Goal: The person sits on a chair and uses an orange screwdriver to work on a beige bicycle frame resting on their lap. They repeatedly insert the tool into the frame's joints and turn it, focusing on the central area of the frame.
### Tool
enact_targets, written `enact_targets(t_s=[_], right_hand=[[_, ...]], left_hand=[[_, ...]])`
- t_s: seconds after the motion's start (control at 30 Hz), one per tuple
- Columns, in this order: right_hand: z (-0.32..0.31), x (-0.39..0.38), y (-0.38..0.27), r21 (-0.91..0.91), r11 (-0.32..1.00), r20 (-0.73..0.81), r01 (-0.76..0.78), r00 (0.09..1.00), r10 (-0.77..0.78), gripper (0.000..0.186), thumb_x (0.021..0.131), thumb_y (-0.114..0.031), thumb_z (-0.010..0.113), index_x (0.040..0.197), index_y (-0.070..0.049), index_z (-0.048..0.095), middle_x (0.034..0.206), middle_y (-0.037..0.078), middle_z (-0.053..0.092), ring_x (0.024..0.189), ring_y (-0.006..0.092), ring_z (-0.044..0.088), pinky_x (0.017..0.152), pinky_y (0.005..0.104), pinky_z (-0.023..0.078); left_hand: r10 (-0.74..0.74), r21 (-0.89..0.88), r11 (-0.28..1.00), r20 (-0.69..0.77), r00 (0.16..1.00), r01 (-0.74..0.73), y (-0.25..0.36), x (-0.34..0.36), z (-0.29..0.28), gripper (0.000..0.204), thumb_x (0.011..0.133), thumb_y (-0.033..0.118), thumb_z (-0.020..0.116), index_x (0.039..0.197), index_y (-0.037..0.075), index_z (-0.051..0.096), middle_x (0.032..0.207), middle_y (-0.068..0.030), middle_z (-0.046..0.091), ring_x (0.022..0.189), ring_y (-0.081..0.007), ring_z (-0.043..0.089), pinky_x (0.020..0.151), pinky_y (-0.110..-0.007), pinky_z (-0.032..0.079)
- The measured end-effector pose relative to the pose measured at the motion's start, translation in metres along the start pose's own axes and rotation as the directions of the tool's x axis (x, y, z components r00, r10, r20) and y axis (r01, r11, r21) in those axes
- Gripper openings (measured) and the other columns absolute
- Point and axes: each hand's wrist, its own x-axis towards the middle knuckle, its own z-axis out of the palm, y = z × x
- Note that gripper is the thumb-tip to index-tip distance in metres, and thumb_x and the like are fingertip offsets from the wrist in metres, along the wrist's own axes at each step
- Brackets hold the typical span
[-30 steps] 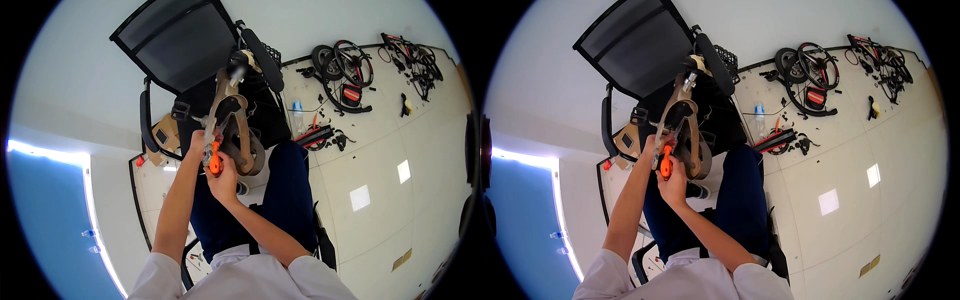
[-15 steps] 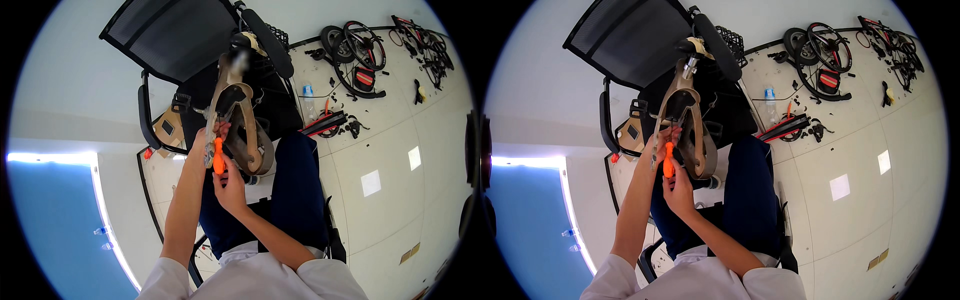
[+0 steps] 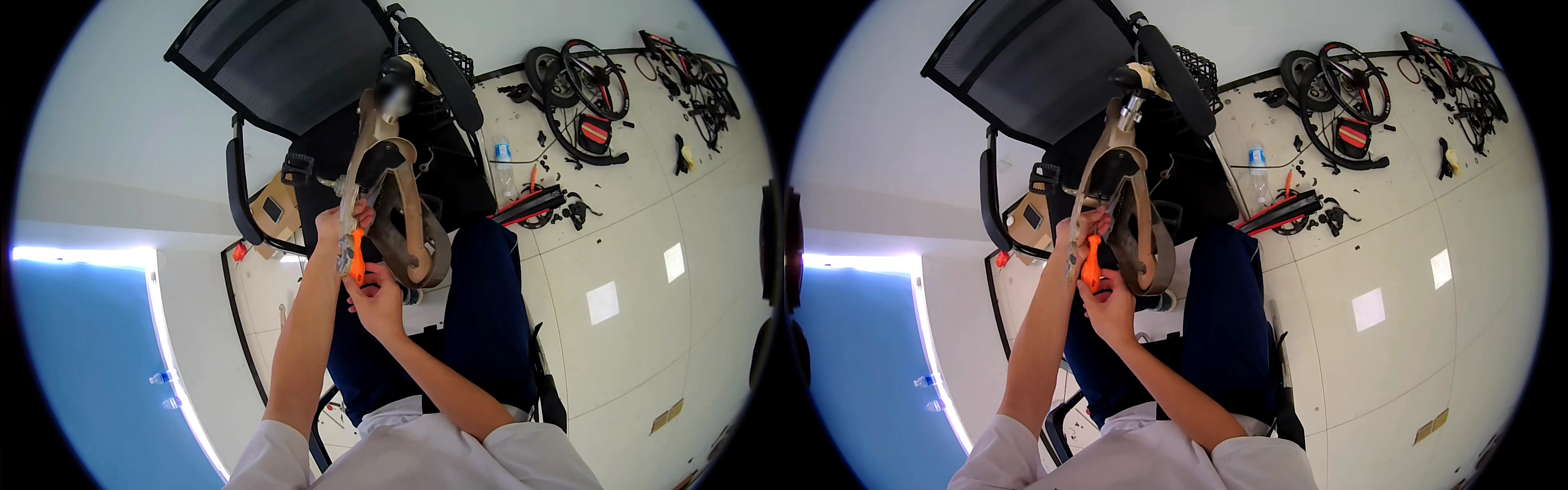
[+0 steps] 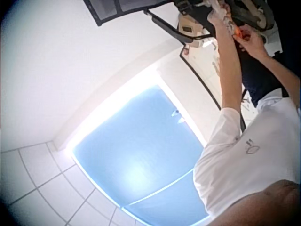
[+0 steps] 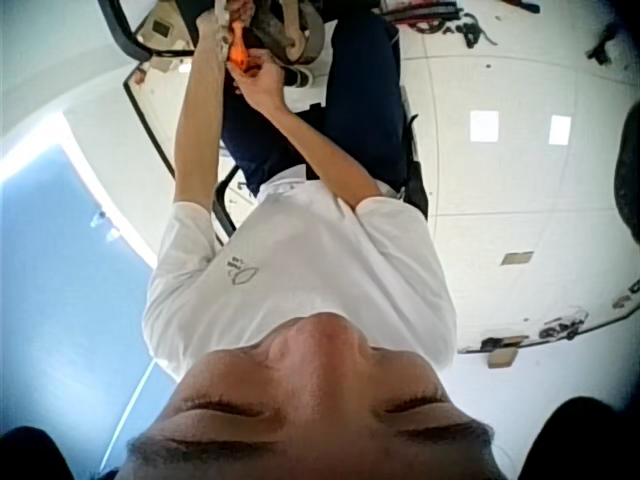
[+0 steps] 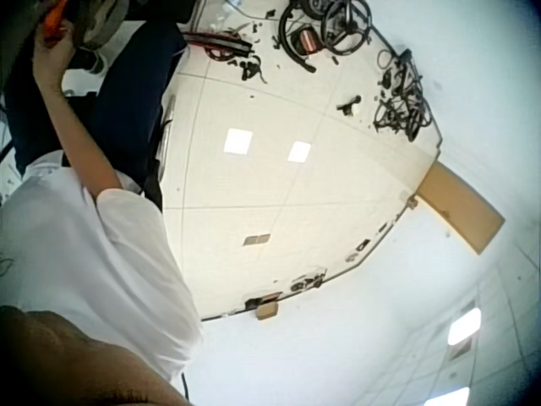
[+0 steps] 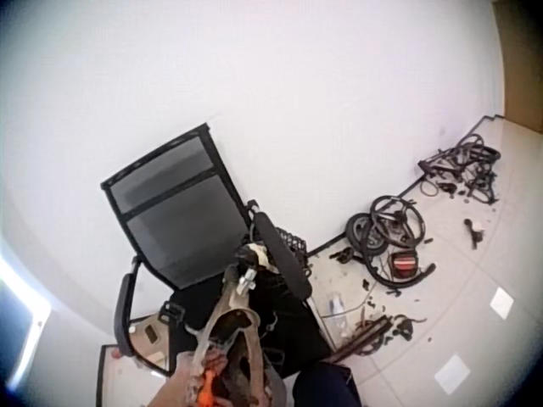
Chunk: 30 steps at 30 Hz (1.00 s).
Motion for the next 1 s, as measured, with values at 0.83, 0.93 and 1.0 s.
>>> enact_targets(t_s=[0.83,0.93,1.0], right_hand=[[-0.023,0.014,-0.003,0.658,0.442,0.518,-0.610,0.792,0.322,0.050,0.104,-0.043,0.032,0.129,-0.004,0.049,0.091,0.014,0.063,0.061,0.0154,0.051,0.067,0.0328,0.048],[-0.024,0.005,0.003,0.628,0.539,0.474,-0.560,0.826,0.306,0.045,0.102,-0.043,0.035,0.127,-0.007,0.047,0.099,0.018,0.067,0.064,0.0181,0.062,0.069,0.0368,0.055],[-0.023,-0.003,-0.002,0.639,0.554,0.455,-0.534,0.843,0.287,0.043,0.099,-0.043,0.045,0.123,-0.007,0.046,0.099,0.017,0.066,0.064,0.0191,0.063,0.065,0.0364,0.056]], left_hand=[[-0.197,0.073,0.979,0.140,0.970,0.188,0.011,0.007,-0.011,0.024,0.088,0.010,0.069,0.108,-0.002,0.063,0.097,-0.0121,0.069,0.086,-0.0206,0.066,0.076,-0.032,0.056],[-0.188,0.082,0.981,0.141,0.972,0.178,0.013,0.010,-0.014,0.022,0.085,0.011,0.072,0.103,-0.002,0.066,0.092,-0.0101,0.068,0.083,-0.0189,0.066,0.072,-0.029,0.054],[-0.173,0.060,0.984,0.111,0.979,0.167,0.014,0.010,-0.014,0.021,0.083,0.010,0.075,0.097,-0.004,0.067,0.086,-0.0105,0.067,0.076,-0.0184,0.065,0.065,-0.028,0.053]])
